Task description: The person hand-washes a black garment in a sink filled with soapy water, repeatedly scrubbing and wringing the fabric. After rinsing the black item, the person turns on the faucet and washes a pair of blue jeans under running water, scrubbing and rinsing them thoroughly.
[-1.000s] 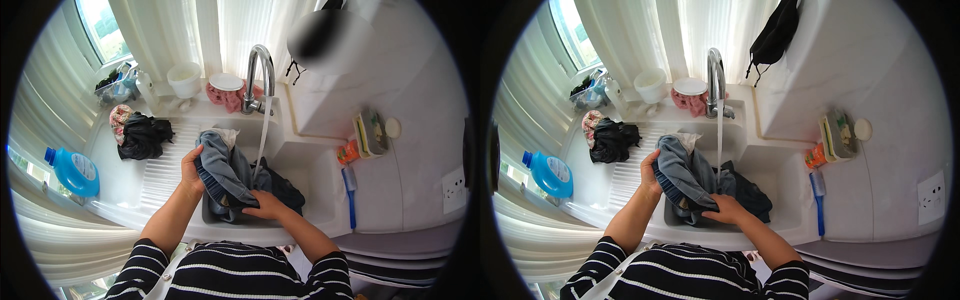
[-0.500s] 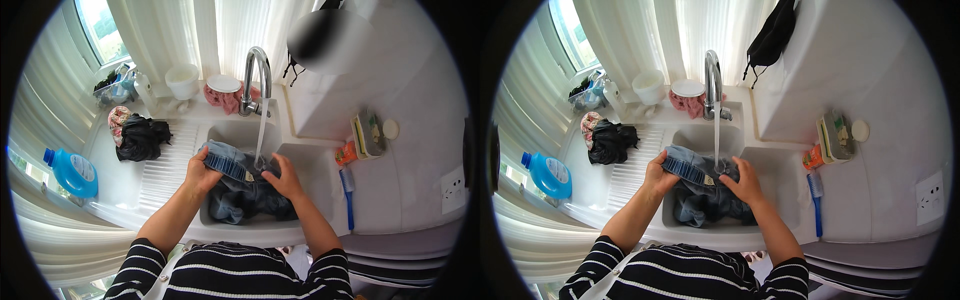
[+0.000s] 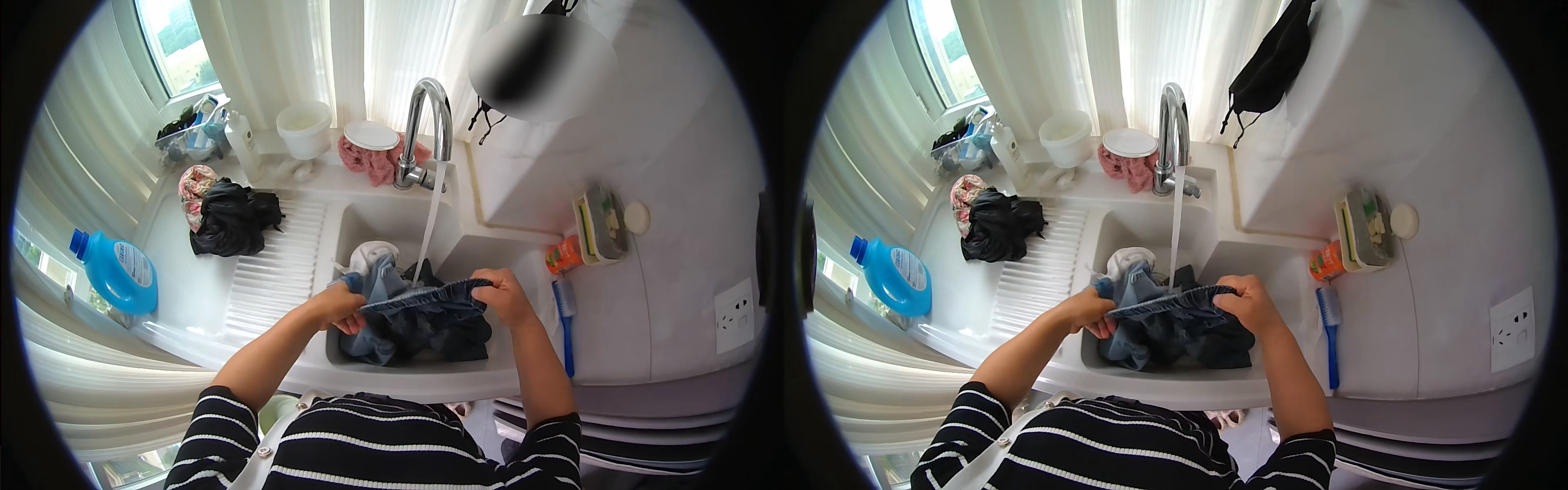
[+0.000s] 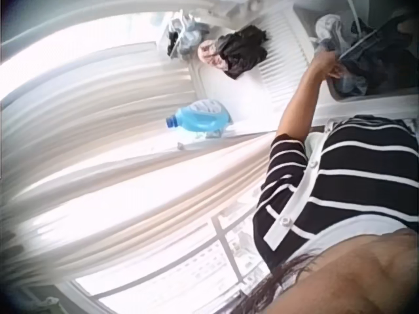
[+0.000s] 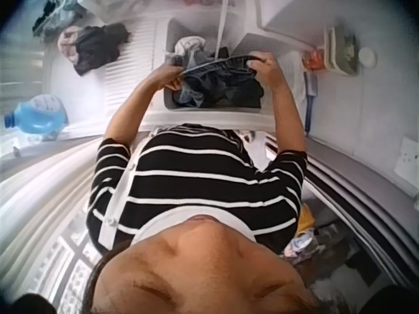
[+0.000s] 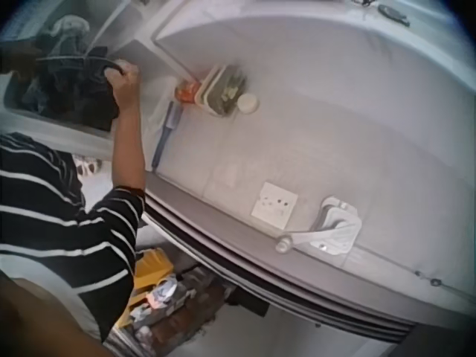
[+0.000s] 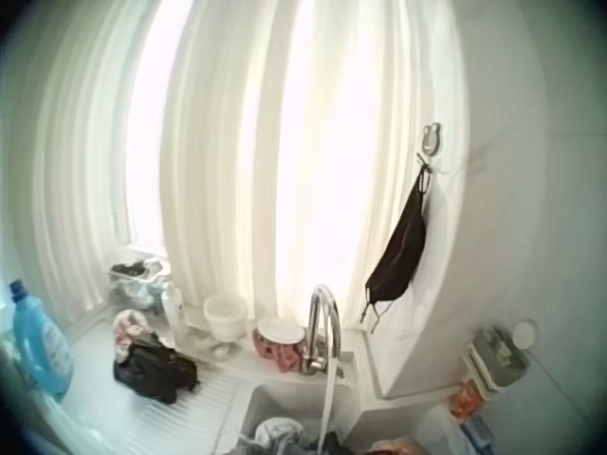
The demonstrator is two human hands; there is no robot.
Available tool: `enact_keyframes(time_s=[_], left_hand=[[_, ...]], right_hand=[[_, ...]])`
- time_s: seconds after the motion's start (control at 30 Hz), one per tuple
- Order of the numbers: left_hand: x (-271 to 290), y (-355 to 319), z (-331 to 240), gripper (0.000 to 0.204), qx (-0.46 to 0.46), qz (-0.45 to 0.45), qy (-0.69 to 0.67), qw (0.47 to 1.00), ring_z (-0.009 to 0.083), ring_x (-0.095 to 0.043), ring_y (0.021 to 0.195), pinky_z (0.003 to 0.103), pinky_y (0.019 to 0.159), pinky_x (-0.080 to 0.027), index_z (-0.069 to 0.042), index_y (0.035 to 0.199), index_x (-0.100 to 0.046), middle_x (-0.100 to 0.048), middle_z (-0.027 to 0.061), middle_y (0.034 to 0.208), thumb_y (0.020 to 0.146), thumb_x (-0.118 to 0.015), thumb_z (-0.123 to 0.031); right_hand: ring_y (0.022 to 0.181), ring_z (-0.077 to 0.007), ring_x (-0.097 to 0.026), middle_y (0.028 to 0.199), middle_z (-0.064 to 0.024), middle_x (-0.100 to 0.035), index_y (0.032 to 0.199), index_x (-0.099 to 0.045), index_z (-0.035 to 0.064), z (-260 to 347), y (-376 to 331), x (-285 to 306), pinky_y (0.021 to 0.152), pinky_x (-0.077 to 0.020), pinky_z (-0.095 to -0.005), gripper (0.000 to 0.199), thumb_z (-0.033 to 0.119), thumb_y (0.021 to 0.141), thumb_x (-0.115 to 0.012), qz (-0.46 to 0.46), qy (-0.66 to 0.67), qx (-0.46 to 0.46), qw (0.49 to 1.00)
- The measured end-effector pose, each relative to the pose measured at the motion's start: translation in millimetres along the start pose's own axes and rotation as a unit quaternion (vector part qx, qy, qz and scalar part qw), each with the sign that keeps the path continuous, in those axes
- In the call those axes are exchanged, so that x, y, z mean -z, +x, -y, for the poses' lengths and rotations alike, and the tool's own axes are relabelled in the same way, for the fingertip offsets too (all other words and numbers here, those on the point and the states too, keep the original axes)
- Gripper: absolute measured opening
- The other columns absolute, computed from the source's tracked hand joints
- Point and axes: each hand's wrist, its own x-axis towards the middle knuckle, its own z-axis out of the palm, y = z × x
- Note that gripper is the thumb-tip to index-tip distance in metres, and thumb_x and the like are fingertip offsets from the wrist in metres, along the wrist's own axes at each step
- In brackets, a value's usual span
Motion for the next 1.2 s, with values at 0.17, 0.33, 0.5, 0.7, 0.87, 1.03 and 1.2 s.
enact_keyframes(time_s=[0.17, 0.33, 0.5, 0.7, 0.87, 1.03, 1.2], left_hand=[[-36.1, -22.1, -19.4, 0.026, -0.304, -0.108, 0.335, 0.885, 0.0323, -0.064, 0.083, 0.039, 0.085, -0.046, 0.006, 0.071, -0.063, -0.065, 0.0216, 0.086, 0.071, -0.054, -0.018], [-8.7, -32.0, -45.7, 0.031, -0.533, 0.105, -0.002, 0.840, 0.0301, -0.062, 0.089, 0.041, 0.100, -0.036, 0.005, 0.072, -0.063, -0.065, 0.0202, 0.090, 0.066, -0.057, -0.025], [8.2, 6.0, -19.7, 0.066, -0.261, 0.311, -0.442, 0.800, 0.0229, -0.060, 0.088, 0.037, 0.101, -0.035, 0.000, 0.098, -0.064, -0.066, 0.0116, 0.093, 0.086, -0.040, -0.061], [-10.1, 43.5, -27.7, 0.079, -0.294, 0.023, -0.180, 0.939, 0.0247, -0.050, 0.113, 0.033, 0.096, -0.038, 0.000, 0.128, -0.035, -0.053, 0.0120, 0.120, 0.080, -0.056, -0.059], [-34.7, 88.5, 2.5, 0.076, -0.331, -0.087, -0.103, 0.934, 0.0224, -0.055, 0.100, 0.032, 0.082, -0.047, -0.002, 0.127, -0.024, -0.052, 0.0136, 0.112, 0.075, -0.075, -0.027], [-27.4, 64.5, -9.2, 0.033, -0.249, -0.108, -0.514, 0.814, 0.0221, -0.061, 0.086, 0.036, 0.073, -0.052, -0.002, 0.113, -0.047, -0.060, 0.0119, 0.098, 0.086, -0.060, -0.016], [-3.8, 42.5, -43.6, 0.031, -0.184, -0.084, -0.631, 0.749, 0.0285, -0.063, 0.085, 0.044, 0.080, -0.051, -0.003, 0.102, -0.057, -0.064, 0.0139, 0.094, 0.090, -0.054, -0.032]], right_hand=[[0.051, -0.0078, -0.033, 0.055, 0.0016, -0.035, 0.054, -0.038, 0.0016, 46.4, 5.8, -15.9, 0.048, -0.0262, -0.0260, 0.029, 0.003, 0.076, -0.057, 0.065, 0.074, 0.037, 0.994], [0.049, -0.0101, -0.038, 0.051, -0.0041, -0.043, 0.051, -0.038, -0.0002, 77.7, 17.3, -5.3, 0.045, -0.0266, -0.0302, 0.039, 0.016, 0.072, -0.066, -0.024, 0.232, 0.146, 0.962], [0.048, -0.0233, -0.046, 0.056, -0.0152, -0.044, 0.058, -0.048, -0.0043, 40.7, 61.2, -8.2, 0.048, -0.0346, -0.0366, 0.043, 0.030, 0.079, -0.065, -0.068, -0.322, 0.074, 0.941], [0.074, -0.0371, -0.054, 0.077, -0.0220, -0.056, 0.070, -0.055, -0.0034, -45.6, 86.5, -41.7, 0.066, -0.0413, -0.0430, 0.044, 0.038, 0.083, -0.059, -0.149, -0.266, 0.017, 0.952], [0.099, -0.0388, -0.051, 0.105, -0.0216, -0.055, 0.092, -0.054, -0.0033, -48.8, 105.9, -84.6, 0.086, -0.0417, -0.0416, 0.044, 0.040, 0.086, -0.055, -0.055, -0.244, 0.091, 0.964], [0.121, -0.0419, -0.037, 0.131, -0.0237, -0.040, 0.126, -0.039, 0.0007, -45.3, 83.5, -76.8, 0.100, -0.0323, -0.0434, 0.071, 0.047, 0.079, -0.064, -0.069, -0.272, -0.002, 0.960], [0.137, -0.0387, -0.014, 0.148, -0.0230, -0.014, 0.146, -0.005, 0.0086, -108.3, 36.1, -90.0, 0.111, -0.0160, -0.0390, 0.122, 0.058, 0.059, -0.076, 0.067, -0.212, -0.169, 0.960]])
